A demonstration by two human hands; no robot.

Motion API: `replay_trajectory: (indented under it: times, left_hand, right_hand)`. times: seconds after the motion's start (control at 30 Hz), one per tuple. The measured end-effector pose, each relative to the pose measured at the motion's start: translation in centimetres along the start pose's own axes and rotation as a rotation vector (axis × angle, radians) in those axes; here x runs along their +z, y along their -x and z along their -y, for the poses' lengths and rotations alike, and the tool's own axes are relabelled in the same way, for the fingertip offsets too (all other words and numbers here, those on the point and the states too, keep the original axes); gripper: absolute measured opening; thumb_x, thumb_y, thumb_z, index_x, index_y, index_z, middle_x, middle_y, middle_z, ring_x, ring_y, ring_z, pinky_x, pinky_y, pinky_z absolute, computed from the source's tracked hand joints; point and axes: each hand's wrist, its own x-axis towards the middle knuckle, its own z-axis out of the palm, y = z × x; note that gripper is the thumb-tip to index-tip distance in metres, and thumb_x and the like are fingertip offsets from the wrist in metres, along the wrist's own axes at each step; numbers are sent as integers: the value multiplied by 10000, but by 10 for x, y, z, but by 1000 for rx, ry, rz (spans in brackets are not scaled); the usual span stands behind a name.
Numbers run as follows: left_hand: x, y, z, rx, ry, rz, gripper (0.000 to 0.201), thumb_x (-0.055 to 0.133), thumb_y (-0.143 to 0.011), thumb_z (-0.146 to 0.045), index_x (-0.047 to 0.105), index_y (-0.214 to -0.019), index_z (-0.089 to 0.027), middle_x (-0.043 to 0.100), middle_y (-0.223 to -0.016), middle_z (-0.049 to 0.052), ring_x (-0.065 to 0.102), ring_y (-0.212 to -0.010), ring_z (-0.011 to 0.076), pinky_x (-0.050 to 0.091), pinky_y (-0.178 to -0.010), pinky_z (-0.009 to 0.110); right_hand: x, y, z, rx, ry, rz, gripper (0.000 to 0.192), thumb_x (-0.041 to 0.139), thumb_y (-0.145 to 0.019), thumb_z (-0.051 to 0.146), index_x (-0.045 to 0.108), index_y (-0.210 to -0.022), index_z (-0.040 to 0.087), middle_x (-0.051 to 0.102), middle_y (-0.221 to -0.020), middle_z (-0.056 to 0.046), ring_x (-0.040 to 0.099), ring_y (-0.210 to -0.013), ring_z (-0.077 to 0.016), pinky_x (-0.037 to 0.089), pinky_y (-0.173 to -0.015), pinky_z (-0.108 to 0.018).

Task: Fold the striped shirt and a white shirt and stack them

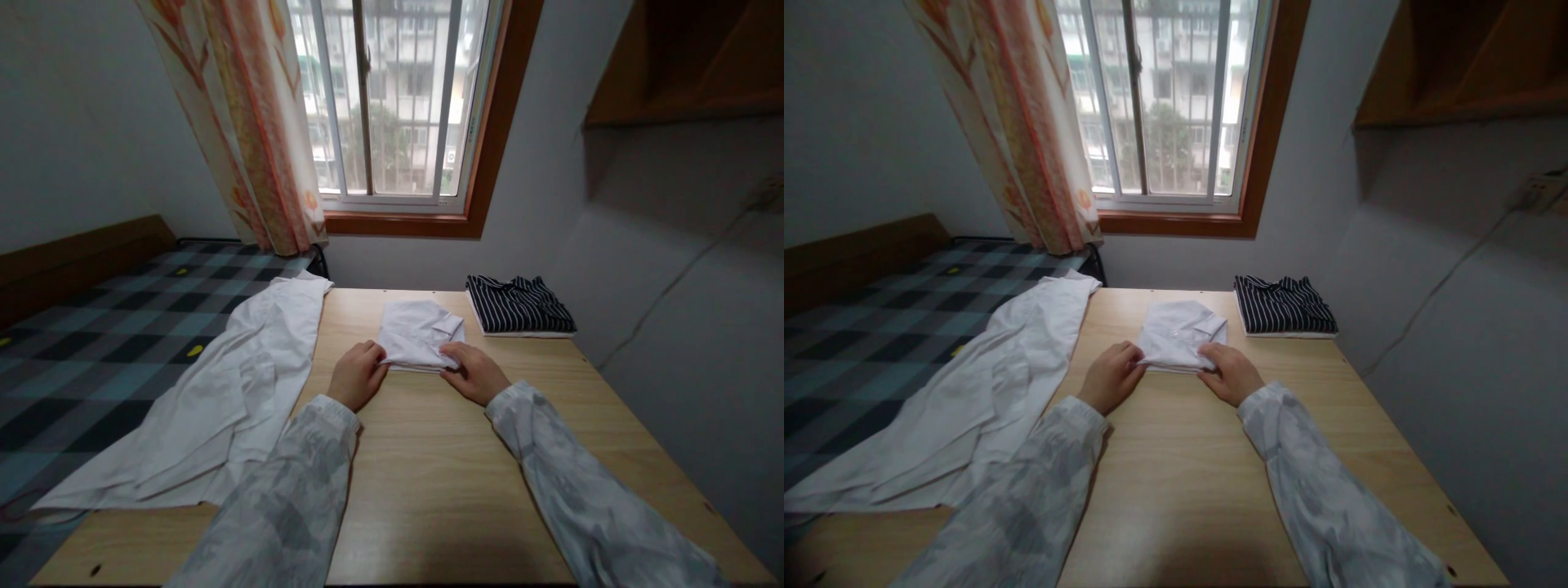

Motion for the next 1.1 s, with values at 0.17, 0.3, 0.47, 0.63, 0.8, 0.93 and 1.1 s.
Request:
replay_trajectory:
  times: [0.17,0.3,0.47,0.63,0.8,0.93,1.1]
  left_hand:
    - [0,1,-4,-79,15,10,111,650,-924,-238,545,-894,-251,644,-892,41,602,-865,245,431,-750,363]
    - [-2,1,-8,-69,-13,42,205,635,-852,-179,459,-788,-262,610,-830,30,579,-831,240,410,-732,367]
    - [-5,0,-6,-53,-56,38,165,616,-844,-145,501,-805,-258,629,-858,47,607,-875,261,469,-802,392]
    - [-4,1,-3,-31,-23,-56,372,686,-860,-176,647,-1226,-234,696,-1303,124,647,-1190,322,520,-1037,464]
    - [1,3,3,6,51,-9,344,595,-952,-152,707,-1260,-258,722,-1398,105,657,-1280,316,543,-1092,475]
    - [-1,3,13,-19,169,-2,320,534,-919,-106,726,-1129,-252,771,-1265,87,713,-1188,277,574,-1040,427]
    - [-7,2,26,6,372,9,295,481,-844,-70,696,-973,-226,788,-1148,84,743,-1088,236,575,-999,381]
  right_hand:
    - [3,-8,15,50,90,-17,250,652,-892,93,673,-1095,237,734,-1083,-82,693,-1021,-287,533,-933,-411]
    - [2,-9,23,65,112,-74,213,653,-847,78,645,-989,236,682,-961,-62,654,-935,-274,505,-868,-389]
    - [-2,-6,19,20,44,-76,244,644,-851,78,646,-1030,243,704,-1022,-69,663,-984,-274,522,-915,-402]
    - [-2,-5,15,-23,-73,-30,404,666,-877,112,649,-1256,250,727,-1277,-117,685,-1207,-302,551,-1068,-460]
    - [-7,-3,24,-36,-149,51,410,677,-919,192,656,-1321,271,737,-1343,-115,708,-1233,-297,564,-1087,-456]
    - [-15,-1,30,21,-176,54,274,679,-935,292,684,-1209,271,769,-1106,-83,730,-992,-278,594,-938,-415]
    - [-9,-1,11,200,-70,-256,265,580,-1002,292,668,-1245,233,735,-1215,-139,689,-1166,-323,544,-1078,-498]
